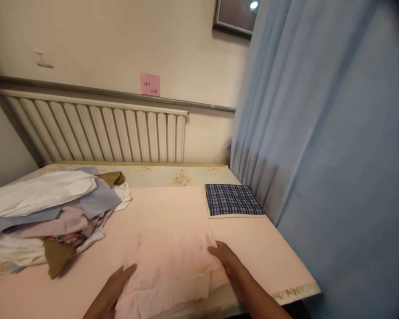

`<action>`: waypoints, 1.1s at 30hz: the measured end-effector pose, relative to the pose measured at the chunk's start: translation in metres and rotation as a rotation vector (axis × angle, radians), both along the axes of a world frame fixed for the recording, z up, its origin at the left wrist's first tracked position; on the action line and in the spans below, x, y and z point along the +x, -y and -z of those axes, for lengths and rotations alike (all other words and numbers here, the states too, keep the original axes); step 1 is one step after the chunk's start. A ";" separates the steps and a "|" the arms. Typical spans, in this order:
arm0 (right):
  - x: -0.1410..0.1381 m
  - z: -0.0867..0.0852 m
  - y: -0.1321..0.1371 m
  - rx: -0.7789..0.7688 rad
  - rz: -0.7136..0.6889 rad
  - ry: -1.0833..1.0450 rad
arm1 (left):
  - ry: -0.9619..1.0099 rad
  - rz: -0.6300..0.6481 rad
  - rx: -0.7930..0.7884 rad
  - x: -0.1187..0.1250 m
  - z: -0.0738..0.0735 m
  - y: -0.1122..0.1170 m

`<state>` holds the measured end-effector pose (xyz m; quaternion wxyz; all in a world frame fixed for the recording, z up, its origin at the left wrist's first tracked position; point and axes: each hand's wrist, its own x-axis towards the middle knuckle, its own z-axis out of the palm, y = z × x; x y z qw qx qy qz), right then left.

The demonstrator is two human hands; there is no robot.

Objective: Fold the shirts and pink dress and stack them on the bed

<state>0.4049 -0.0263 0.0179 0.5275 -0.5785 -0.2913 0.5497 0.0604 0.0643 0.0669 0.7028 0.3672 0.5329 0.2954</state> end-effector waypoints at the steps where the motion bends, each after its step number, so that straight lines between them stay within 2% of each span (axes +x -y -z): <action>1: 0.001 0.000 -0.003 -0.005 0.005 0.015 | 0.027 0.022 -0.039 0.001 -0.002 -0.001; 3: 0.001 -0.002 -0.007 -0.013 0.015 0.048 | 0.065 0.063 -0.093 0.004 -0.003 -0.003; 7: 0.003 -0.017 -0.013 0.031 0.018 0.044 | 0.111 0.077 -0.050 0.012 -0.009 -0.005; 10: 0.021 -0.046 -0.016 0.127 -0.029 0.035 | 0.154 0.173 0.000 0.023 -0.026 -0.008; 12: 0.046 -0.070 -0.019 0.173 -0.057 0.088 | 0.160 0.279 0.052 0.039 -0.042 -0.016; 14: 0.080 -0.093 -0.024 0.162 -0.024 0.219 | 0.154 0.354 0.133 0.064 -0.058 -0.027; 16: 0.122 -0.111 -0.031 0.143 0.050 0.349 | 0.164 0.374 0.248 0.099 -0.071 -0.042; 20: 0.206 -0.132 -0.047 0.148 0.188 0.461 | 0.158 0.406 0.432 0.188 -0.083 -0.078; 24: 0.273 -0.137 -0.062 0.152 0.320 0.569 | 0.094 0.454 0.503 0.277 -0.076 -0.113; 27: 0.310 -0.132 -0.071 0.146 0.381 0.623 | 0.055 0.451 0.481 0.328 -0.068 -0.137; 30: 0.340 -0.121 -0.079 0.136 0.414 0.654 | 0.051 0.464 0.476 0.364 -0.061 -0.154; 33: 0.362 -0.106 -0.084 0.122 0.433 0.667 | 0.061 0.487 0.466 0.386 -0.057 -0.165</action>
